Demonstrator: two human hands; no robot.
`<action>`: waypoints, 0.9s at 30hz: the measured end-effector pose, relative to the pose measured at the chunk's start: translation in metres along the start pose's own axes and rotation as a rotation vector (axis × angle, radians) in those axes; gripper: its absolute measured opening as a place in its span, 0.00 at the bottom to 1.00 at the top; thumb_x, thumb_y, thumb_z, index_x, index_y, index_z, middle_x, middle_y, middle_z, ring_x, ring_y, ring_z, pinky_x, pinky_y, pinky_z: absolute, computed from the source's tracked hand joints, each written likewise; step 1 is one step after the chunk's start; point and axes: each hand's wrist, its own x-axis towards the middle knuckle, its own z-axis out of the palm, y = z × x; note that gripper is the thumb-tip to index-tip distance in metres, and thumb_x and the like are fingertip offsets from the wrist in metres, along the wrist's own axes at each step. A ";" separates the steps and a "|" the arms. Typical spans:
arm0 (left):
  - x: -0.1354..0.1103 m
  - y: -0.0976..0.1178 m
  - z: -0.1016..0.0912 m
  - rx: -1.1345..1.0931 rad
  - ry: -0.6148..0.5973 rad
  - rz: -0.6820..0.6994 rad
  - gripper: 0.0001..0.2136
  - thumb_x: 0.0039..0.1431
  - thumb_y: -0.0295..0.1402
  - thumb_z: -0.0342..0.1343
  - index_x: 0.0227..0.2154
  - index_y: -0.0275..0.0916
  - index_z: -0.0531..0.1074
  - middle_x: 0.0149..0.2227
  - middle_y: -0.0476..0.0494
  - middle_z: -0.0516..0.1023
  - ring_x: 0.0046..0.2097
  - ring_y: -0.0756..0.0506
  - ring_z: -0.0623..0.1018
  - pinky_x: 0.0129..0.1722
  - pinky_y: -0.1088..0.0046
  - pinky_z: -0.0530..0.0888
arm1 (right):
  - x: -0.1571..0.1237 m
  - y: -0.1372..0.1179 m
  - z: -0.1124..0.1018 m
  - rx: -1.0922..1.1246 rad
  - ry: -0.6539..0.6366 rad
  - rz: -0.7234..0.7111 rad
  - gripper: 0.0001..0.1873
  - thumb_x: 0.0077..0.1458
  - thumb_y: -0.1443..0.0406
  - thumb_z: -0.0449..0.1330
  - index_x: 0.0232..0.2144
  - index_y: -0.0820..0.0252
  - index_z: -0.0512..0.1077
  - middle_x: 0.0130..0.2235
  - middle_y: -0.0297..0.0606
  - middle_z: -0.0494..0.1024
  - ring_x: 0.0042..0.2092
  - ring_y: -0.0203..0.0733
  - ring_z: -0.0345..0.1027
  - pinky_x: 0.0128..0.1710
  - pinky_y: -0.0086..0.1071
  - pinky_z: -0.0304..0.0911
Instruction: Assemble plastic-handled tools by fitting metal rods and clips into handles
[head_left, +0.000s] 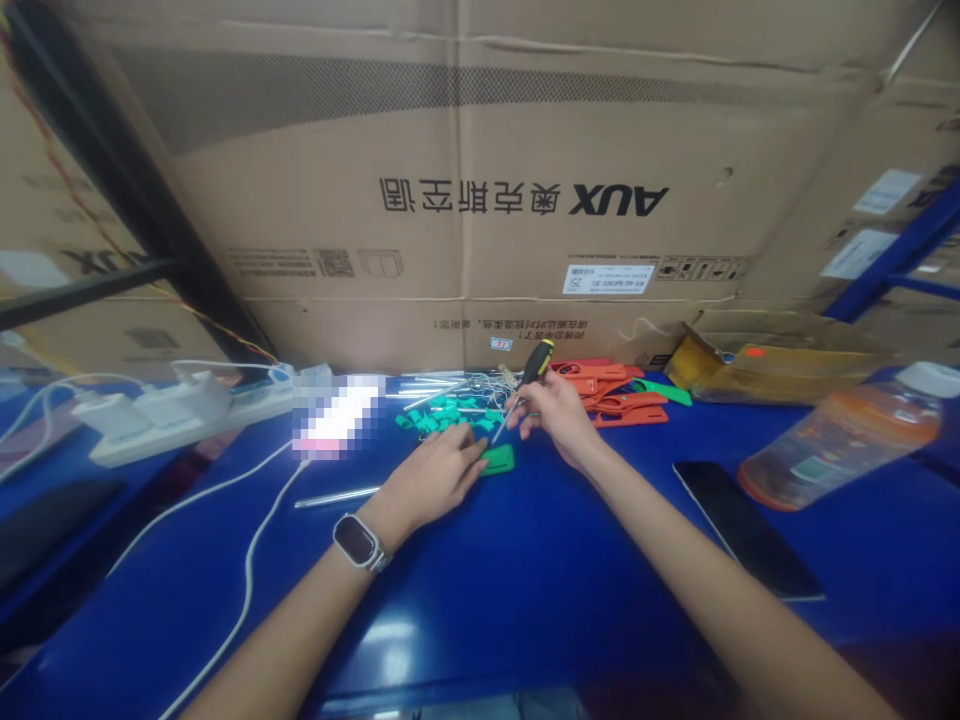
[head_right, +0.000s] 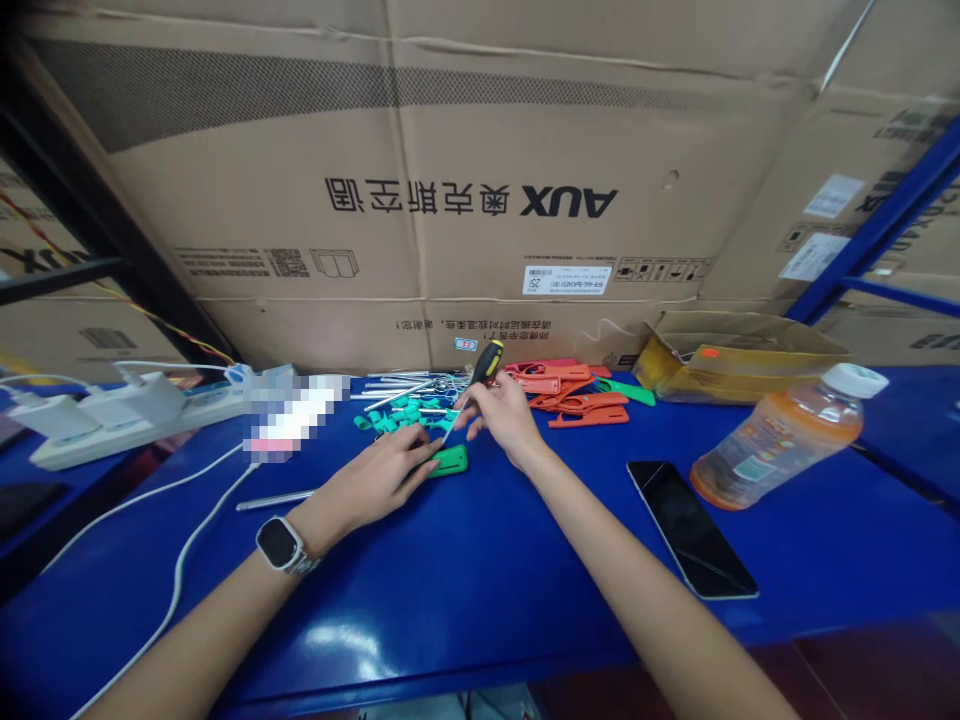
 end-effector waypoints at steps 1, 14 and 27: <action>-0.001 -0.001 0.001 0.013 0.006 -0.008 0.19 0.71 0.37 0.43 0.58 0.38 0.69 0.44 0.38 0.72 0.45 0.40 0.74 0.47 0.61 0.71 | 0.008 0.003 0.005 -0.006 0.005 -0.034 0.12 0.45 0.63 0.61 0.31 0.56 0.61 0.26 0.29 0.76 0.22 0.36 0.73 0.17 0.25 0.65; -0.007 -0.012 -0.009 -0.074 0.089 -0.148 0.12 0.63 0.25 0.48 0.44 0.40 0.73 0.44 0.42 0.76 0.46 0.40 0.75 0.47 0.60 0.69 | 0.030 0.050 0.011 -0.252 -0.043 -0.295 0.14 0.54 0.59 0.61 0.39 0.55 0.61 0.34 0.35 0.77 0.31 0.40 0.77 0.34 0.36 0.74; 0.002 -0.026 -0.011 -0.274 0.302 -0.297 0.07 0.63 0.33 0.53 0.39 0.41 0.76 0.40 0.44 0.80 0.43 0.42 0.77 0.43 0.66 0.72 | 0.019 0.040 0.007 -0.075 0.045 -0.287 0.21 0.50 0.51 0.66 0.36 0.55 0.62 0.32 0.34 0.78 0.30 0.41 0.78 0.33 0.37 0.76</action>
